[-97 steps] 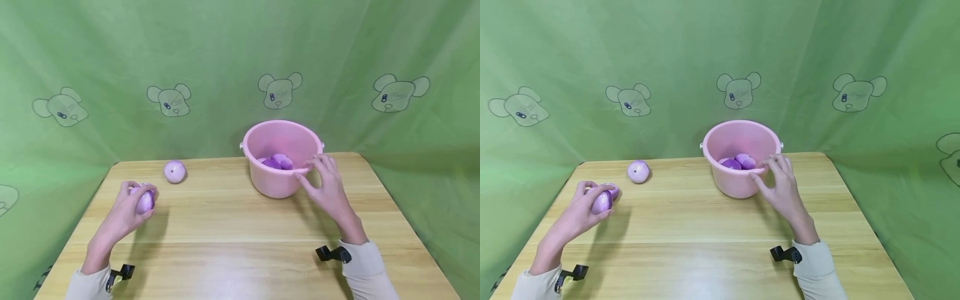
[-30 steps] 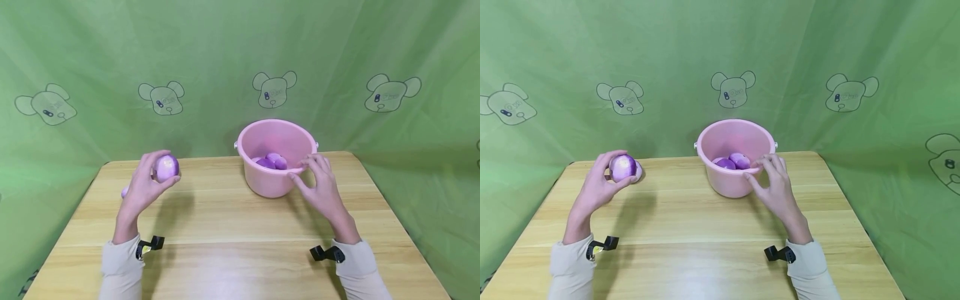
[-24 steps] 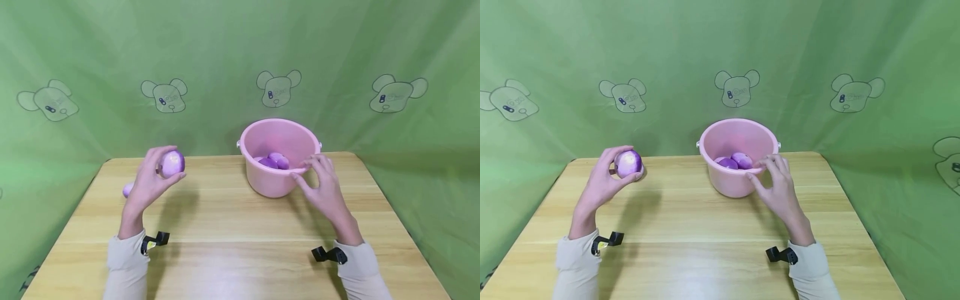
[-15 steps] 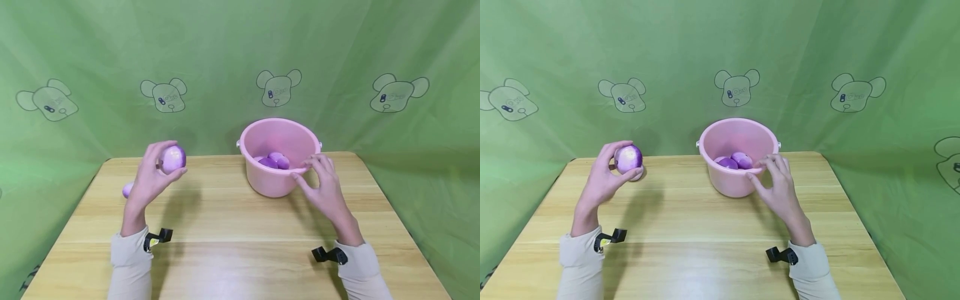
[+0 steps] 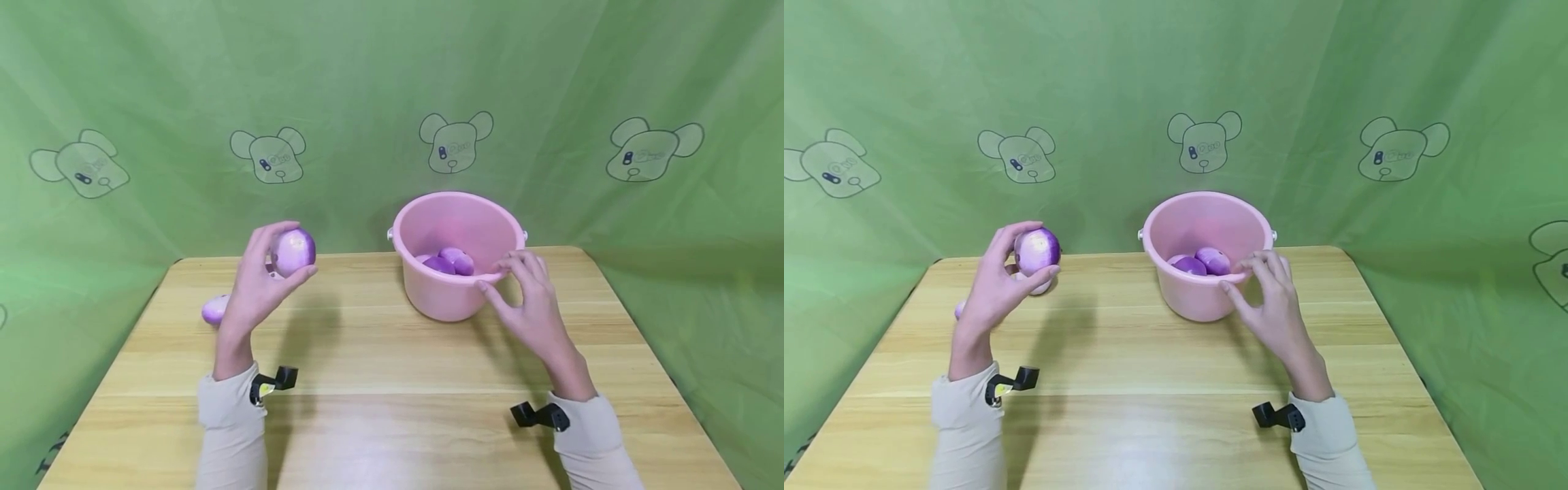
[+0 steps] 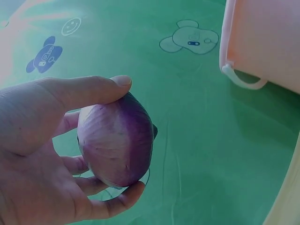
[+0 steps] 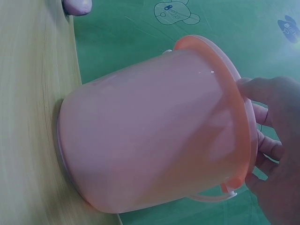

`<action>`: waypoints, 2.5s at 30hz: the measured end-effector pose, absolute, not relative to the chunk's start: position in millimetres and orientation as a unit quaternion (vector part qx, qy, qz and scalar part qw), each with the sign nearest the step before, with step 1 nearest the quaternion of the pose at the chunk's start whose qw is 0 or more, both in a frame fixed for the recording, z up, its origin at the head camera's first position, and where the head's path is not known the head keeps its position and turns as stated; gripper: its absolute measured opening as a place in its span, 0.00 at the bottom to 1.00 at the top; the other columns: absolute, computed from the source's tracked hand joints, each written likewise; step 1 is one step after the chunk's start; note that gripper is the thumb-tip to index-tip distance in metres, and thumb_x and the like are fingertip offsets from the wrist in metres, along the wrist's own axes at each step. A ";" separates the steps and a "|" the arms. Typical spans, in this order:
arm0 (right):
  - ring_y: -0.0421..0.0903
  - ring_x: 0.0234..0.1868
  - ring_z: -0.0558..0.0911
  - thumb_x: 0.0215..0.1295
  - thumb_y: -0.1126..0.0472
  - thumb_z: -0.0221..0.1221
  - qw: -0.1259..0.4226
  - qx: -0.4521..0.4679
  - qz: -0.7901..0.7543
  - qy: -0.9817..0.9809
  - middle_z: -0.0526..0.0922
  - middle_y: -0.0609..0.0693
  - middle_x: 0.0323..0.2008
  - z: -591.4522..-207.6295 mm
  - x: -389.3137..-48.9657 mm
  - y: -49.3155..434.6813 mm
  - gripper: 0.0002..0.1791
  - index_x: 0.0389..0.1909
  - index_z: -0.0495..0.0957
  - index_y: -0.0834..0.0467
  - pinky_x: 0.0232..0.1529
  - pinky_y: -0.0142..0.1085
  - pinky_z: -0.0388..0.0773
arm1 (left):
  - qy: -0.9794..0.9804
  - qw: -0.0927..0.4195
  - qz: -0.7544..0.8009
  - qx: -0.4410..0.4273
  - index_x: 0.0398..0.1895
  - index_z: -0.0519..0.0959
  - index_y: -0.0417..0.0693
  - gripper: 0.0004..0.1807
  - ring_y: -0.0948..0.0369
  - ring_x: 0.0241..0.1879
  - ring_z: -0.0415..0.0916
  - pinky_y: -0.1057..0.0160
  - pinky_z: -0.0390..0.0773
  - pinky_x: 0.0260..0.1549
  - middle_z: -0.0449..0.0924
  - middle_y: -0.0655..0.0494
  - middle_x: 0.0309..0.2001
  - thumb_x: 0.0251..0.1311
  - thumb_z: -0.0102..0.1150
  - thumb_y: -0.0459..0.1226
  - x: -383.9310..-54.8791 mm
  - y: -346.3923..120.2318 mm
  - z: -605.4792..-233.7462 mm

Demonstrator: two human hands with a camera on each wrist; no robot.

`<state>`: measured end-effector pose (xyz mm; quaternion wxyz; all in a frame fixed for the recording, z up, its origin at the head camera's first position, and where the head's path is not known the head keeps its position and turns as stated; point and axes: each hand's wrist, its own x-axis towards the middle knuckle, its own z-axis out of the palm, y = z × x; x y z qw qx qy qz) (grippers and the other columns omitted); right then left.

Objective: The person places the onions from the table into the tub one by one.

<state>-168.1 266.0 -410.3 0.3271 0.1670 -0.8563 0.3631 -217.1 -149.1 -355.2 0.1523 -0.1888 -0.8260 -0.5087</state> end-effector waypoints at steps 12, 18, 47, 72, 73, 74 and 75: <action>0.52 0.56 0.70 0.56 0.67 0.74 0.326 0.162 0.365 -0.857 0.77 0.58 0.49 -409.6 -167.6 267.1 0.17 0.44 0.80 0.66 0.56 0.51 0.70 | -0.817 0.158 -0.518 -0.198 0.68 0.74 0.50 0.38 0.51 0.58 0.70 0.47 0.78 0.52 0.68 0.46 0.63 0.53 0.78 0.35 -219.5 -131.3 -353.9; 0.52 0.55 0.70 0.55 0.67 0.74 0.326 0.165 0.365 -0.856 0.77 0.58 0.48 -408.3 -168.0 267.0 0.18 0.45 0.80 0.67 0.57 0.51 0.70 | -0.812 0.151 -0.525 -0.204 0.69 0.74 0.53 0.38 0.52 0.57 0.70 0.48 0.78 0.52 0.68 0.47 0.64 0.53 0.78 0.36 -219.4 -125.4 -356.5; 0.53 0.56 0.70 0.55 0.68 0.74 0.323 0.165 0.367 -0.857 0.78 0.58 0.49 -410.5 -168.8 266.0 0.17 0.45 0.80 0.66 0.59 0.52 0.69 | -0.769 0.161 -0.571 -0.239 0.69 0.74 0.53 0.38 0.55 0.58 0.72 0.51 0.82 0.53 0.69 0.51 0.64 0.53 0.78 0.34 -222.6 -107.4 -363.1; 0.53 0.56 0.70 0.55 0.69 0.74 0.324 0.167 0.362 -0.858 0.78 0.58 0.47 -409.1 -168.0 266.3 0.18 0.45 0.80 0.66 0.59 0.53 0.69 | -0.670 0.175 -0.671 -0.265 0.72 0.71 0.46 0.41 0.53 0.64 0.70 0.52 0.74 0.65 0.63 0.48 0.68 0.52 0.73 0.22 -221.2 -80.7 -370.4; 0.53 0.56 0.70 0.55 0.69 0.74 0.324 0.167 0.362 -0.858 0.78 0.58 0.47 -408.8 -167.9 266.4 0.18 0.45 0.80 0.66 0.59 0.52 0.69 | -0.667 0.175 -0.674 -0.266 0.72 0.71 0.46 0.42 0.53 0.65 0.70 0.53 0.74 0.66 0.62 0.48 0.68 0.52 0.73 0.22 -220.9 -79.1 -370.6; 0.53 0.56 0.70 0.55 0.68 0.74 0.324 0.167 0.362 -0.858 0.78 0.58 0.48 -408.6 -168.0 266.5 0.18 0.45 0.80 0.65 0.59 0.52 0.69 | -0.665 0.175 -0.676 -0.267 0.73 0.71 0.46 0.42 0.53 0.65 0.69 0.53 0.73 0.67 0.62 0.48 0.68 0.51 0.73 0.22 -220.5 -77.6 -370.7; 0.53 0.56 0.70 0.55 0.68 0.74 0.324 0.167 0.362 -0.858 0.78 0.58 0.48 -408.4 -168.1 266.6 0.18 0.45 0.80 0.65 0.59 0.52 0.69 | -0.662 0.174 -0.677 -0.268 0.73 0.70 0.46 0.43 0.52 0.66 0.69 0.53 0.73 0.67 0.62 0.47 0.68 0.51 0.73 0.22 -220.3 -76.1 -370.7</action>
